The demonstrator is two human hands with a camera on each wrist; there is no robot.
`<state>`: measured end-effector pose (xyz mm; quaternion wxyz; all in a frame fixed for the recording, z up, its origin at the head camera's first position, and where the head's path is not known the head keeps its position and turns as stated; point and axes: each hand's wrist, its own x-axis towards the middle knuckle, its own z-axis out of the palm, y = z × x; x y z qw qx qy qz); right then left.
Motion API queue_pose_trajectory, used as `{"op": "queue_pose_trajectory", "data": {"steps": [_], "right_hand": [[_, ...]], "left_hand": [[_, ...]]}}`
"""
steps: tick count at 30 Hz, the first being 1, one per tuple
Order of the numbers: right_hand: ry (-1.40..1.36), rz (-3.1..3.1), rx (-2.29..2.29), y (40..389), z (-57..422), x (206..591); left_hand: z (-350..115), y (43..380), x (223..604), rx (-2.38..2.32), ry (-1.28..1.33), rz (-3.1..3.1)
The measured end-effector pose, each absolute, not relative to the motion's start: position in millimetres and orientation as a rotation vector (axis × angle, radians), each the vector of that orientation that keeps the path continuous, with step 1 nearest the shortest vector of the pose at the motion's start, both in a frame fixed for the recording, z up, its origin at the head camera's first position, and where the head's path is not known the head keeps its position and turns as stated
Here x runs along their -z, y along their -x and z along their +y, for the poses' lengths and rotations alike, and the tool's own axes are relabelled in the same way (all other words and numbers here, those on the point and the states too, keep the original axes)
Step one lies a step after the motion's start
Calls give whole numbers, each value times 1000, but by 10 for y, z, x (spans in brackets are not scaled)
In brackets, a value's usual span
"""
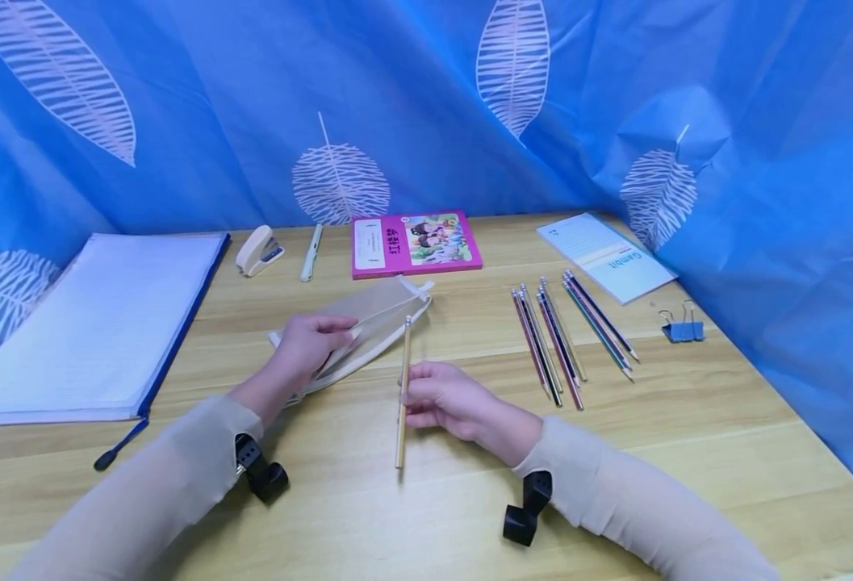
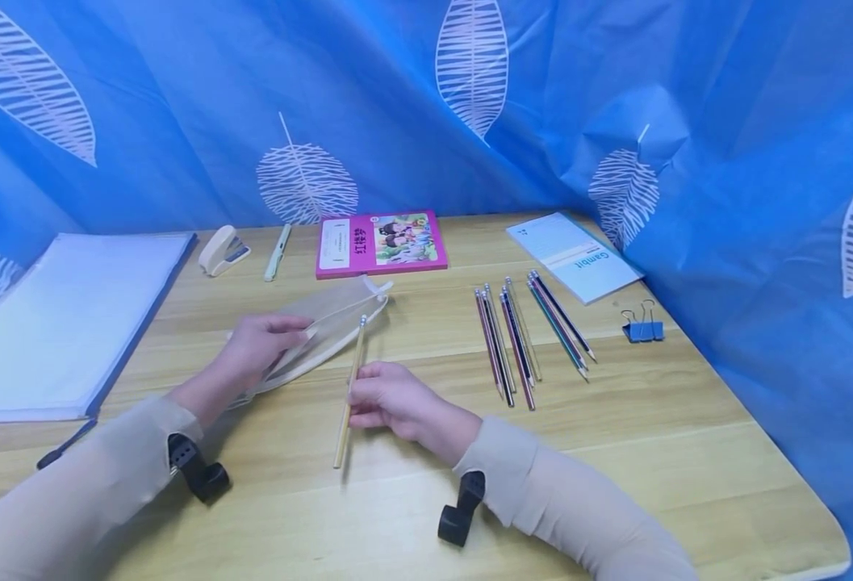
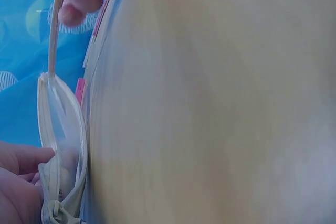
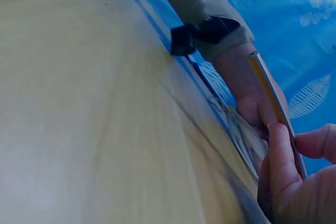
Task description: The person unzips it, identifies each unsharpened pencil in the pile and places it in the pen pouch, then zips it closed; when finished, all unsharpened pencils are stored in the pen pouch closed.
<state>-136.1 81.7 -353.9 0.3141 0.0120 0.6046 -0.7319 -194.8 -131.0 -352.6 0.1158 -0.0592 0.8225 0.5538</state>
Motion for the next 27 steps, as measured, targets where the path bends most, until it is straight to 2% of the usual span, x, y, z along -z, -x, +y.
{"op": "queue_pose_trajectory", "data": {"steps": [11,27], "right_hand": [[-180,1648,2113,1590,631,3601],[-311,1802,2134,1837,454,3635]], "left_hand": [[-1107,1874,3572,-1701,190,2387],[-981,1787,3454,-1761,158,2259]]}}
